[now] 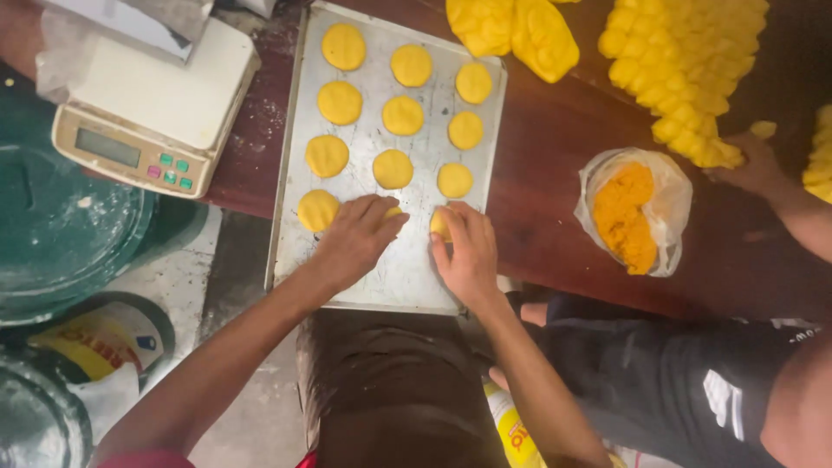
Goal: Shaping, filling, and scoring dough balls for baking on a production table.
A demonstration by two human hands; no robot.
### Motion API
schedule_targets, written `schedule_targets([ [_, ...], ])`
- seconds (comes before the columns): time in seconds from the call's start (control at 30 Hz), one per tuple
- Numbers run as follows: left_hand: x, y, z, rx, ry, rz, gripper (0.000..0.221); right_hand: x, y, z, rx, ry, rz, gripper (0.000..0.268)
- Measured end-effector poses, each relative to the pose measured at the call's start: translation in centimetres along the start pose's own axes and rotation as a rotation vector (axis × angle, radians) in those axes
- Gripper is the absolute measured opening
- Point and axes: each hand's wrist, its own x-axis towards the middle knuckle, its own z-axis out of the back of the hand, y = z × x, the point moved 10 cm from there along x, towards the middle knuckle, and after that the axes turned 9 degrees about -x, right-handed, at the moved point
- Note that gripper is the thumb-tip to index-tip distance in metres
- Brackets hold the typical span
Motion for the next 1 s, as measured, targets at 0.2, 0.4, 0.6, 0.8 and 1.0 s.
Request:
schedule_targets([
  [0.2,-0.2,-1.4,0.1,0.044,-0.06,-0.002,0.046,-0.3,1.1,0.2,0.045,0.01,0.095,0.044],
  [0.4,-1.6,-2.7,-2.3,0.105,-0.016,0.107,0.061,-2.0,2.1,-1.6,-0.095,0.043,0.12,0.059],
  [0.6,-1.6,-3.8,-3.5,0.215,0.033,0.159,0.074,-3.3,1.2,-3.0,-0.097,0.083,0.259,0.067],
  [0.8,0.7,-2.9,-3.4,0.285,0.143,0.281,0.071,-0.5,-0.9,-1.0,0.044,0.095,0.356,0.06],
  [1.0,4.6,-0.3,-5.1,0.409,0.042,0.256,0.078,2.2,-1.4,-1.9,-0.05,0.049,0.374,0.071],
])
